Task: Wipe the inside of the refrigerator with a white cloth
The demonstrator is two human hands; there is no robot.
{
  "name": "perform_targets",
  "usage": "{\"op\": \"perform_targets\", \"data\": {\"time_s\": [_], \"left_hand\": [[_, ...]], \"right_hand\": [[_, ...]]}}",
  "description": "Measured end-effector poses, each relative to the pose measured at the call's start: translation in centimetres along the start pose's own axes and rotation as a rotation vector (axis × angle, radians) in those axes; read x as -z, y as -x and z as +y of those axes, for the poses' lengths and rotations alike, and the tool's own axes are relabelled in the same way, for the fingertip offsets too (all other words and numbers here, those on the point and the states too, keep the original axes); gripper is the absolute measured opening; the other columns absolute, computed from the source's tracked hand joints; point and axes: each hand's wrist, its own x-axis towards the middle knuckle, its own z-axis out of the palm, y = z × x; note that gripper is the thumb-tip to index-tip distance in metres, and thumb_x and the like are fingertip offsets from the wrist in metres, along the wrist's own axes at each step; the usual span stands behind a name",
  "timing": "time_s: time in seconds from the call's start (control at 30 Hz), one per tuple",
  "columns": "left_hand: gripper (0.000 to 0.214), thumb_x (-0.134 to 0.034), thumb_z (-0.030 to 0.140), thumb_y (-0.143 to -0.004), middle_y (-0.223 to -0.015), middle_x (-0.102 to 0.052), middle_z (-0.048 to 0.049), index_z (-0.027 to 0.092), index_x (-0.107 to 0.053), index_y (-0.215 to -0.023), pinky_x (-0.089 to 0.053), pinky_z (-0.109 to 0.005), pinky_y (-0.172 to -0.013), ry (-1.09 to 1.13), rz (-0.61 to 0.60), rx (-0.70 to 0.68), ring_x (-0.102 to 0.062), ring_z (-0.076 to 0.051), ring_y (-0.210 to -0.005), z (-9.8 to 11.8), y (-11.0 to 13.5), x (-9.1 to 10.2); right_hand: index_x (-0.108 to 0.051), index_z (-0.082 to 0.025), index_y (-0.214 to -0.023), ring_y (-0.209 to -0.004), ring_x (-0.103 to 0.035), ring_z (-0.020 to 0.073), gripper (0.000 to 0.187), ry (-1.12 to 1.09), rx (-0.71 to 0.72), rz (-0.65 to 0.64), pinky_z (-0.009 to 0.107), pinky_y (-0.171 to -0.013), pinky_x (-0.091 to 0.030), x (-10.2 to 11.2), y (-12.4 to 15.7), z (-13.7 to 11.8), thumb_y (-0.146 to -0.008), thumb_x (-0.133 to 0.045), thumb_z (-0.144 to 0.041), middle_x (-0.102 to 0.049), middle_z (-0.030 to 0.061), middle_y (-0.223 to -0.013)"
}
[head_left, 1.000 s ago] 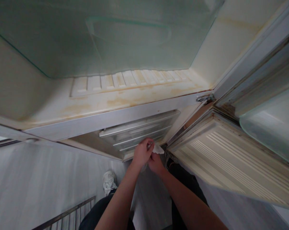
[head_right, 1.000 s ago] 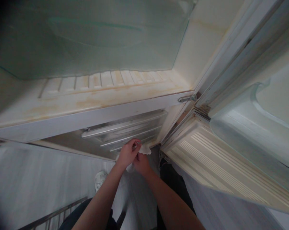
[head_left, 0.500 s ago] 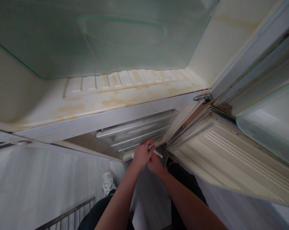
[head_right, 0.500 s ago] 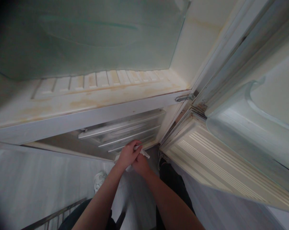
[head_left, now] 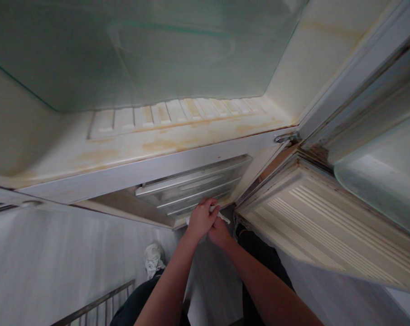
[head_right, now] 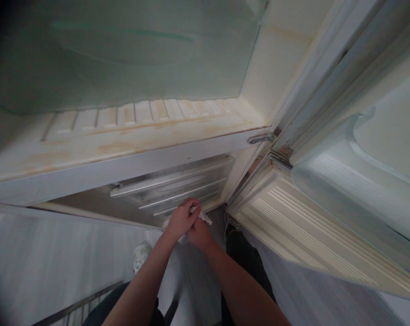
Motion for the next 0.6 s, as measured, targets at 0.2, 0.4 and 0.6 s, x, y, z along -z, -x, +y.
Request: {"op": "perform_targets", "data": {"time_s": [0.2,0.4,0.6], "left_hand": [[0.014,-0.057,0.029,-0.093,-0.105,-0.073,-0.004,0.024,-0.063,-0.104,-0.051,-0.03,-0.088,-0.004,-0.022,0.011,-0.069,-0.02,-0.099,-0.23,0.02,-0.06],[0.016,-0.056,0.029,-0.093,-0.107,-0.073,-0.0049,0.023,-0.063,-0.105,-0.05,-0.031,-0.088,-0.024,-0.032,0.026,-0.069,-0.021,-0.1,-0.25,0.11,-0.03],[0.017,-0.056,0.03,-0.093,-0.107,-0.073,-0.0053,0.023,-0.063,-0.107,-0.05,-0.031,-0.088,-0.02,-0.039,0.035,-0.069,-0.021,-0.099,-0.23,0.05,0.03]], "right_hand": [[-0.068,-0.016,-0.108,-0.095,-0.067,0.0239,0.034,0.013,-0.007,0.0,0.036,-0.086,-0.054,-0.1,0.08,0.29,-0.08,-0.05,-0.024,-0.072,0.0118,-0.101],[-0.068,-0.018,-0.107,-0.094,-0.067,0.0233,0.033,0.048,-0.02,-0.009,0.036,-0.088,-0.053,-0.08,0.15,0.26,-0.08,-0.049,-0.024,-0.072,0.0101,-0.096],[-0.068,-0.014,-0.107,-0.091,-0.068,0.0245,0.036,0.07,-0.053,0.01,0.035,-0.08,-0.053,-0.14,0.11,0.43,-0.08,-0.049,-0.028,-0.073,0.0127,-0.099]]}}
